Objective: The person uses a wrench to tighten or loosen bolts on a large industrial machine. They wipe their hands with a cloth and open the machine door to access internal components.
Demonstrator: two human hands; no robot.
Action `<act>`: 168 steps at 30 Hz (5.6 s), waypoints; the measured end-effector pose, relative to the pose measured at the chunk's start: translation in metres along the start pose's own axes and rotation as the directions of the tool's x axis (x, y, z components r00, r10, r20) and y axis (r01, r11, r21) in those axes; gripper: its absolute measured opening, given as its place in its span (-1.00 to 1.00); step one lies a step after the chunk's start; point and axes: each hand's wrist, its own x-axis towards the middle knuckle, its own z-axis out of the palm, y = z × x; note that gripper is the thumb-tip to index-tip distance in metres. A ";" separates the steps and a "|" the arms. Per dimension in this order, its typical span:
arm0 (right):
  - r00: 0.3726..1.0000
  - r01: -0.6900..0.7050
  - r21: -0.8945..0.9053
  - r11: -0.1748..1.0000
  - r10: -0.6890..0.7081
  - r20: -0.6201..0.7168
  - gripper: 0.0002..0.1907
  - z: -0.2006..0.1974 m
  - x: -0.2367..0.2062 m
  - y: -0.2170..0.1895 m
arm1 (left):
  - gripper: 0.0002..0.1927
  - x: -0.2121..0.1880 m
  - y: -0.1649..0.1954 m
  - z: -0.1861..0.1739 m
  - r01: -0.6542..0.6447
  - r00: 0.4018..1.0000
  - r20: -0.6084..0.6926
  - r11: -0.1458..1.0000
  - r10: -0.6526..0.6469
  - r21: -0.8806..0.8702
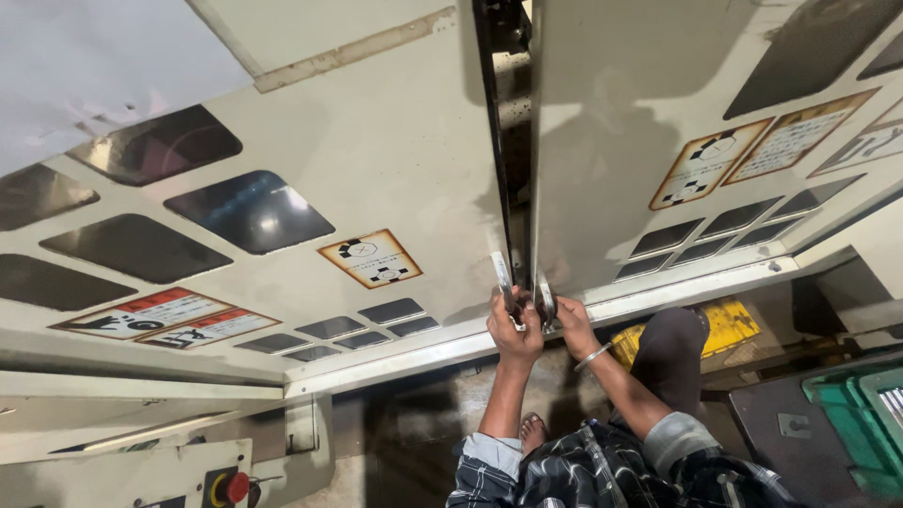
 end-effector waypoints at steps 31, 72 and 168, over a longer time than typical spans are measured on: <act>1.000 0.011 0.035 0.999 -0.011 0.006 -0.61 -0.008 0.000 0.004 | -0.65 -0.003 0.002 0.007 -0.013 1.000 -0.004 1.000 0.013 -0.005; 0.999 0.008 0.066 0.998 -0.005 -0.046 -0.65 -0.009 0.030 0.004 | -0.62 0.018 -0.013 0.016 0.023 1.000 0.021 1.000 -0.023 -0.008; 0.742 0.230 -0.241 0.943 -0.330 -0.583 -0.85 -0.135 -0.208 0.015 | -0.74 -0.107 -0.014 -0.016 0.836 0.064 0.748 0.445 -0.661 0.322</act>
